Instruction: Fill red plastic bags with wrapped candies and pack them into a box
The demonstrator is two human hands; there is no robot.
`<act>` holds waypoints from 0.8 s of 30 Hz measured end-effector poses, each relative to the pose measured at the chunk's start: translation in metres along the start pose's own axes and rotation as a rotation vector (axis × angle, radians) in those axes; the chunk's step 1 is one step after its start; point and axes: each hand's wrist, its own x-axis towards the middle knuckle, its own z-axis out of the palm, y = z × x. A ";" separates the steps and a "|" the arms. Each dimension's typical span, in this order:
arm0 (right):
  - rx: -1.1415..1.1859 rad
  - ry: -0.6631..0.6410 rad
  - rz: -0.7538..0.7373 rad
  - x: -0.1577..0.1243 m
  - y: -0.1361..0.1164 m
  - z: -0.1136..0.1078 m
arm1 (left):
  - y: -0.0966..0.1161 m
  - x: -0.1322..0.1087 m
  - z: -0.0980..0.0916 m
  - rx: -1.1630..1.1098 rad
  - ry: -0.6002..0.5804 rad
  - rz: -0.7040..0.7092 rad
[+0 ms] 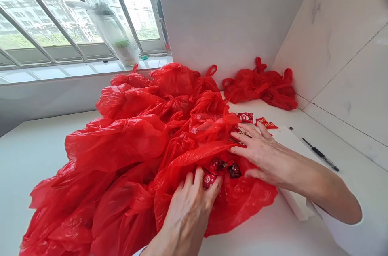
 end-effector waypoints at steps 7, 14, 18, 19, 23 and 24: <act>-0.017 0.072 -0.109 0.025 -0.031 0.012 | -0.001 -0.001 0.001 -0.007 -0.003 -0.055; 0.303 -0.038 -0.081 0.033 -0.011 0.024 | -0.007 0.005 0.002 -0.137 0.030 0.001; 0.773 -0.191 0.045 0.034 0.004 0.010 | -0.012 0.003 0.004 -0.191 0.033 0.007; 0.887 -0.227 0.058 0.034 0.006 0.010 | -0.013 0.002 0.005 -0.188 0.039 0.004; 1.128 -0.287 0.053 0.033 0.009 0.014 | -0.011 0.006 0.013 -0.198 0.040 -0.006; 1.122 -0.287 0.055 0.033 0.010 0.013 | -0.010 0.010 0.016 -0.216 0.026 -0.021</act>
